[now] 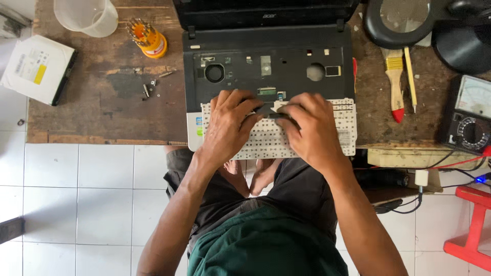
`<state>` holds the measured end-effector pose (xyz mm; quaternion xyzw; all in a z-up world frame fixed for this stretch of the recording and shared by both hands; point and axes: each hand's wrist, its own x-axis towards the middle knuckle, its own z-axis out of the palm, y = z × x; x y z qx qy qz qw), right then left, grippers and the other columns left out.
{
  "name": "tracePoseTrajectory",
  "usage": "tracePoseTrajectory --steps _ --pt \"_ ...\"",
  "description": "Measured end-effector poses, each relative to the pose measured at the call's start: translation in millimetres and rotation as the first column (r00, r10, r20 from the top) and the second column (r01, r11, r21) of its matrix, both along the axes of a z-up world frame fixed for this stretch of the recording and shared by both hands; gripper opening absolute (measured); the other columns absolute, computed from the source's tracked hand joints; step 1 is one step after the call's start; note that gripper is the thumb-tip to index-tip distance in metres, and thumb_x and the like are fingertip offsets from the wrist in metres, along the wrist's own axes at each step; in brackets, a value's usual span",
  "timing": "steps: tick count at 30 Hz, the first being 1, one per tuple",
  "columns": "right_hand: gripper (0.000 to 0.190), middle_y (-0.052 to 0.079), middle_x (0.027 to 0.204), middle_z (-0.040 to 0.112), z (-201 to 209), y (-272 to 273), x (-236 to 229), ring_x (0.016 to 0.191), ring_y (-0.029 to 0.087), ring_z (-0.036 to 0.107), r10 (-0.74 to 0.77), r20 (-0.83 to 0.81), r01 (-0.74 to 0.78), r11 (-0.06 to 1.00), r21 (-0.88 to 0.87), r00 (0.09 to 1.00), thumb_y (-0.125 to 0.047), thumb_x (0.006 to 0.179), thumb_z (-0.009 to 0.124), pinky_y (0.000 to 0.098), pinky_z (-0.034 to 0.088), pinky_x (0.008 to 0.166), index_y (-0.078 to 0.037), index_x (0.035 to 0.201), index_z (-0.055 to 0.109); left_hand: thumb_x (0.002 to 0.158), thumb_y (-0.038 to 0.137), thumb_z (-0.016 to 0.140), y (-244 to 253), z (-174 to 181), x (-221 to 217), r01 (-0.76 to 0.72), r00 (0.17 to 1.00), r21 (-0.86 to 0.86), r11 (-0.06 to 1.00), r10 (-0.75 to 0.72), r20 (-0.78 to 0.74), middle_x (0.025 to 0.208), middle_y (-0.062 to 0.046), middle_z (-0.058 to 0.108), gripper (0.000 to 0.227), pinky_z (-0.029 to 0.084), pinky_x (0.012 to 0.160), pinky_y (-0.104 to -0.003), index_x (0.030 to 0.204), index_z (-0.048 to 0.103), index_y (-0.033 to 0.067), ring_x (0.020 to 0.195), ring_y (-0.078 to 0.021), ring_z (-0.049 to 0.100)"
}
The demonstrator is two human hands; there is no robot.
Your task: The person removes a laptop keyboard, disconnects the ribbon cable, and attempts to install a new keyboard by connecting the cable and seating the unit. The person repeatedly adjusts the cable and keyboard position to ensure proper connection.
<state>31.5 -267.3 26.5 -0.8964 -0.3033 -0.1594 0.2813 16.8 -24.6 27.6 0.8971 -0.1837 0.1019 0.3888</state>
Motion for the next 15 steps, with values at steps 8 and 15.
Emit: tracePoseTrajectory --steps 8,15 --pt "0.015 0.012 0.083 0.069 -27 15 32 0.082 0.036 0.073 -0.013 -0.172 0.050 0.976 0.214 0.985 -0.016 0.106 0.081 0.0478 0.057 0.074 -0.007 0.094 0.079 0.104 0.019 0.080 -10 -3 -2 -0.052 0.999 -0.060 0.997 0.051 -0.016 0.107 -0.006 0.072 0.021 0.043 0.105 -0.047 0.125 0.077 0.0125 0.112 -0.0299 0.065" --pt "0.008 0.010 0.084 0.072 -31 32 54 0.085 0.038 0.076 -0.192 -0.150 0.216 0.963 0.163 0.970 -0.016 0.098 0.088 0.0500 0.060 0.076 -0.011 0.096 0.082 0.097 0.017 0.084 -24 -16 21 -0.177 0.984 -0.105 0.979 0.178 -0.004 0.093 0.001 0.074 0.013 0.043 0.099 -0.042 0.110 0.080 0.0176 0.098 -0.0240 0.068"
